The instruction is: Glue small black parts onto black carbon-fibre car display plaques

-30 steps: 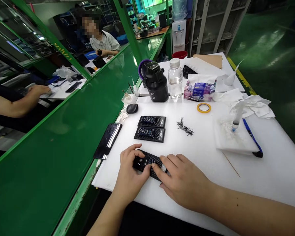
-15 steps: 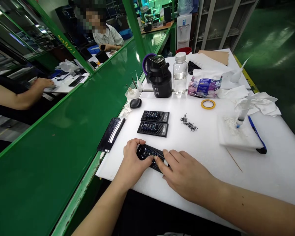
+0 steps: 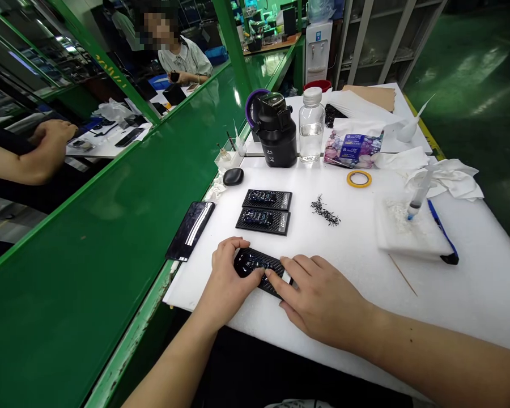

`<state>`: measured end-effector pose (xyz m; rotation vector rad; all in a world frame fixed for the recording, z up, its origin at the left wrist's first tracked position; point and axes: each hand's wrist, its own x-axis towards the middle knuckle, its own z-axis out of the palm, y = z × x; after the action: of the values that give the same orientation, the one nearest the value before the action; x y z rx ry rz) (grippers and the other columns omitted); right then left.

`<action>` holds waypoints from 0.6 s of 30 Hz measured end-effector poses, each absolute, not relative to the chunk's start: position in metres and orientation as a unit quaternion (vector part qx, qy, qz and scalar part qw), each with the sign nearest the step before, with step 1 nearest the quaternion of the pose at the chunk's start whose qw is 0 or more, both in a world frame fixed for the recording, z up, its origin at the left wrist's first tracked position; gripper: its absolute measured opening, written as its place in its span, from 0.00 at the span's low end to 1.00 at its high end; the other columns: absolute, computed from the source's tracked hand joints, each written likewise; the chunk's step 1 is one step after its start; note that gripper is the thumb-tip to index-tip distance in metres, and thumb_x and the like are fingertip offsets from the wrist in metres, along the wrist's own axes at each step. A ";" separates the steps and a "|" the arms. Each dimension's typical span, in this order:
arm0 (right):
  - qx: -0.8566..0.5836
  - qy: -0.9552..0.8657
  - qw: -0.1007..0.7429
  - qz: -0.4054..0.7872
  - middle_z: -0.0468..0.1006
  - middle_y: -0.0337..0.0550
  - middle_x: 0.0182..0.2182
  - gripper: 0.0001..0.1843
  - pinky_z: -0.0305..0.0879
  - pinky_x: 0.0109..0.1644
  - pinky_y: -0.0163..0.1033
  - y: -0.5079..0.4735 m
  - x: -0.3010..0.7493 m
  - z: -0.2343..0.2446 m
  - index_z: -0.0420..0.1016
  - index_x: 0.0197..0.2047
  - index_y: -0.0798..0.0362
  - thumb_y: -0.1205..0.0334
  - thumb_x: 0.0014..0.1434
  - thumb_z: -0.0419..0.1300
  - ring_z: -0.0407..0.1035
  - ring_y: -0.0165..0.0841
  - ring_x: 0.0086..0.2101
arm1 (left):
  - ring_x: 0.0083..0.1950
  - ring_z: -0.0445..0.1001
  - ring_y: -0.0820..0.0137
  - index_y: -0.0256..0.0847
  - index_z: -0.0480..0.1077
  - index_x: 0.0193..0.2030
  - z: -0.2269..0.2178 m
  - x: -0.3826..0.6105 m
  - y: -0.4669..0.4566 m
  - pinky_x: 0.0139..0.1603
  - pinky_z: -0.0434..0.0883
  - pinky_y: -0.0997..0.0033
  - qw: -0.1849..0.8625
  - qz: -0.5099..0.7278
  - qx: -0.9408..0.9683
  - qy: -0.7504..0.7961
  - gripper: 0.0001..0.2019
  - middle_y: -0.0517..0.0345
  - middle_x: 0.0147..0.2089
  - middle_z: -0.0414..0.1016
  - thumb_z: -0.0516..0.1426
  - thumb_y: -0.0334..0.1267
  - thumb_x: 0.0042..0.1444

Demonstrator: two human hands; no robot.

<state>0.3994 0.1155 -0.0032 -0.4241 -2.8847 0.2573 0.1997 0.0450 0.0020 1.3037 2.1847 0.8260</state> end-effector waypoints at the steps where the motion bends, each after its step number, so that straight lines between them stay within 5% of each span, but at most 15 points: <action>1: -0.144 -0.980 0.105 0.091 0.70 0.59 0.54 0.26 0.62 0.43 0.50 0.116 0.399 -0.003 0.62 0.66 0.57 0.60 0.66 0.52 0.65 0.47 0.46 | 0.65 0.58 0.58 0.47 0.63 0.50 0.002 0.199 0.045 0.66 0.57 0.50 0.234 0.301 0.475 0.793 0.20 0.55 0.60 0.62 0.60 0.40 0.51; 18: -0.159 -0.978 0.114 0.071 0.68 0.60 0.57 0.27 0.62 0.44 0.49 0.109 0.398 -0.006 0.61 0.66 0.57 0.62 0.65 0.51 0.64 0.47 0.48 | 0.65 0.58 0.58 0.46 0.64 0.47 0.001 0.201 0.045 0.68 0.55 0.49 0.226 0.311 0.470 0.795 0.16 0.54 0.60 0.60 0.59 0.41 0.52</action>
<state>0.3980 0.1091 -0.0055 -0.4655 -2.8678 0.2083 0.2012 0.0453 0.0008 1.2954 2.1906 0.8586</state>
